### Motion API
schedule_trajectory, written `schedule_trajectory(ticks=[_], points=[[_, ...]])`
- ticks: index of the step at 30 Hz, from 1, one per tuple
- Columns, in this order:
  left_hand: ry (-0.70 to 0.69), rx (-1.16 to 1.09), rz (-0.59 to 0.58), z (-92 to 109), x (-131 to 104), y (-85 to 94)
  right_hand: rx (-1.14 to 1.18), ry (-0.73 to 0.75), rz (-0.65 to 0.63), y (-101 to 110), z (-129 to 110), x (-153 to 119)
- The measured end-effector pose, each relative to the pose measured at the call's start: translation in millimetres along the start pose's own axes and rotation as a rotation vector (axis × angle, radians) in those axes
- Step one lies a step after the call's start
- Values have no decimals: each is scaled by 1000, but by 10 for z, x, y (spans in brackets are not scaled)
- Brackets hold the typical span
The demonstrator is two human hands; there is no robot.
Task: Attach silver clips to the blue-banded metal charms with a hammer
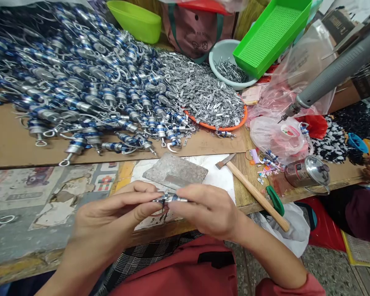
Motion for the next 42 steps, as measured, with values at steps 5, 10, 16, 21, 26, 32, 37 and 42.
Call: schedule_trajectory(ticks=[5,10,16,21,26,32,37,42], points=[[-124,243,61,154,1,13,-185,228,-150,37,-107,11],[-57,220,-10,130,31,16,-116,106,-81,1,-44,9],[343,-198,23,-102,-86,-58,94,-153,-9,0,35,-44],[374,-217,85,-177,-95,-82,90,-158,-134,0,450,227],[398,-210,117,-206,-61,-103,-326,-28,-449,-397,1158,491],[388,-213,132,-260,-19,-77,-595,-45,-807,-564,1157,568],[366,-237,124,-316,27,-43,-556,-169,-837,-469,1192,558],[370,-281,98,-324,48,-59,-124,-374,-502,-225,1120,546]])
Point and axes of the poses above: each hand's wrist, its own x-axis towards the middle knuckle, its own y-axis out of the back of the hand, z = x × y, the point moved 5 cm from there along x, towards the middle knuckle, and after that the axes turned 4 degrees about y, right-handed, at the moved point
